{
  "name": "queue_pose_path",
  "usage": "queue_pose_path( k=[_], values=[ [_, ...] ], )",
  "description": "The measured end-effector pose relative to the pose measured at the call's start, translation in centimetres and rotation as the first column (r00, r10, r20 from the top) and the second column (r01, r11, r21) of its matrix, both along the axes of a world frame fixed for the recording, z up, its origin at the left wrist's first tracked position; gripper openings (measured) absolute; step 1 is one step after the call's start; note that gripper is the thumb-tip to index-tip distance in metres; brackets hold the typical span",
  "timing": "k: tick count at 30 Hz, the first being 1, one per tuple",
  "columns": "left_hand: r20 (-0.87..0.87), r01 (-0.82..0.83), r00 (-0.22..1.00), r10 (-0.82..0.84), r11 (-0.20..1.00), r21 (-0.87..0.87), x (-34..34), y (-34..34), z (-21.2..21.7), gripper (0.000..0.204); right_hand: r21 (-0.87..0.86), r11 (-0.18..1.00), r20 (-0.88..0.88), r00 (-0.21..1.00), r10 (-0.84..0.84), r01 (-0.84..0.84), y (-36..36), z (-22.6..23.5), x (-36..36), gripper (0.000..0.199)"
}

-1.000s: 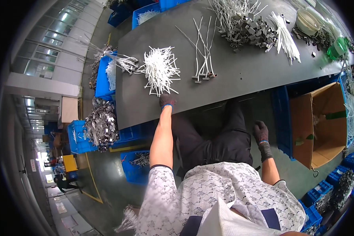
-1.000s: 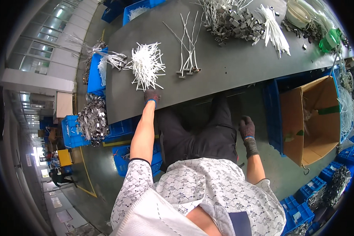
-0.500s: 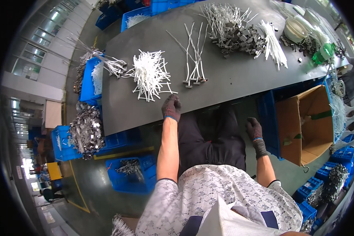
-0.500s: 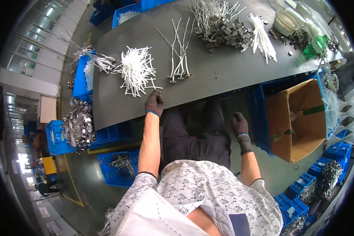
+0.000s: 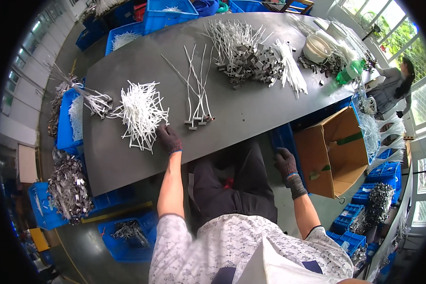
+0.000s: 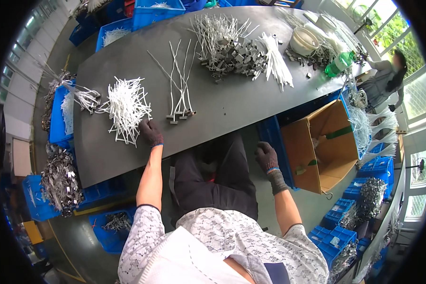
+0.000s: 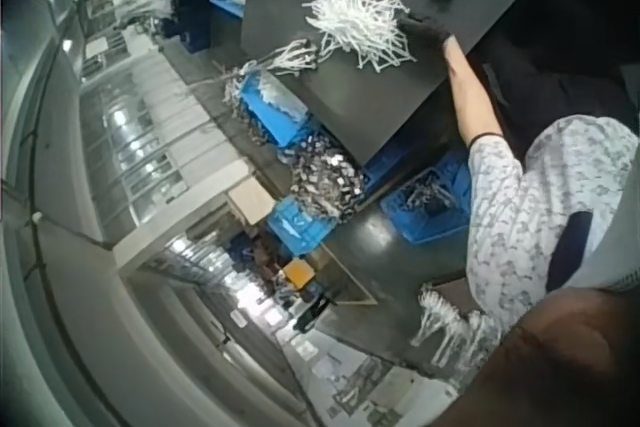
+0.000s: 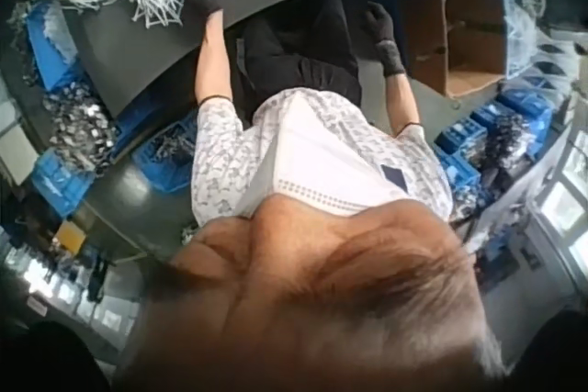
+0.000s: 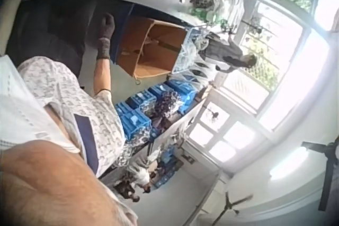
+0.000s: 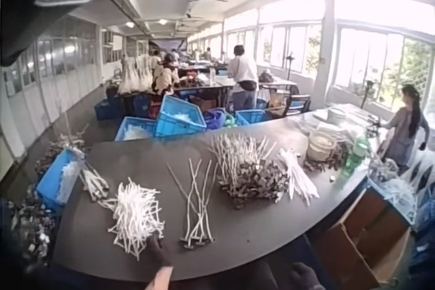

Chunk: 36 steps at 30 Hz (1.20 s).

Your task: Bundling and organizing electrical wires into sets at a manual assembly station.

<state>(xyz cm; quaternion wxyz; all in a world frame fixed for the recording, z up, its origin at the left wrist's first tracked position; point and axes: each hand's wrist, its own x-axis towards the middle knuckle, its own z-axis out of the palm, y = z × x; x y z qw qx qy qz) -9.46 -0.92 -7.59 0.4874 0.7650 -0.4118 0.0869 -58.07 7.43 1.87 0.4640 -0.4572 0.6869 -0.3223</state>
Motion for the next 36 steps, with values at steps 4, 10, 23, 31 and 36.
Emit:
queue_pose_path(
  k=[4, 10, 23, 31, 36],
  values=[
    [-0.072, -0.001, 0.997, 0.008, 0.995, 0.102, 1.2, 0.5, 0.1, 0.016, -0.212, 0.932, -0.271, 0.934, 0.231, -0.292, -9.9, 1.8, 5.4, 0.041],
    [-0.063, 0.04, 0.997, -0.037, 0.998, 0.052, 0.0, -2.1, 1.9, 0.017, -0.415, 0.771, -0.712, 0.7, 0.056, -0.483, -31.8, 3.0, 10.8, 0.044],
    [0.057, 0.076, 0.996, -0.076, 0.997, -0.005, 1.3, -2.0, 0.6, 0.014, -0.405, 0.912, -0.284, 0.957, -0.054, -0.069, -25.8, -6.5, 8.8, 0.037],
    [-0.009, -0.026, 1.0, 0.026, 0.998, 0.059, 1.7, -0.4, -0.3, 0.017, -0.403, 0.89, -0.697, 0.701, -0.149, -0.211, -19.1, -1.2, 8.4, 0.03],
    [-0.034, -0.011, 0.999, 0.013, 0.998, 0.064, 1.0, -0.3, 0.0, 0.018, 0.095, 0.989, 0.311, 0.941, -0.134, 0.11, -15.3, 0.3, 6.4, 0.03]
  ],
)
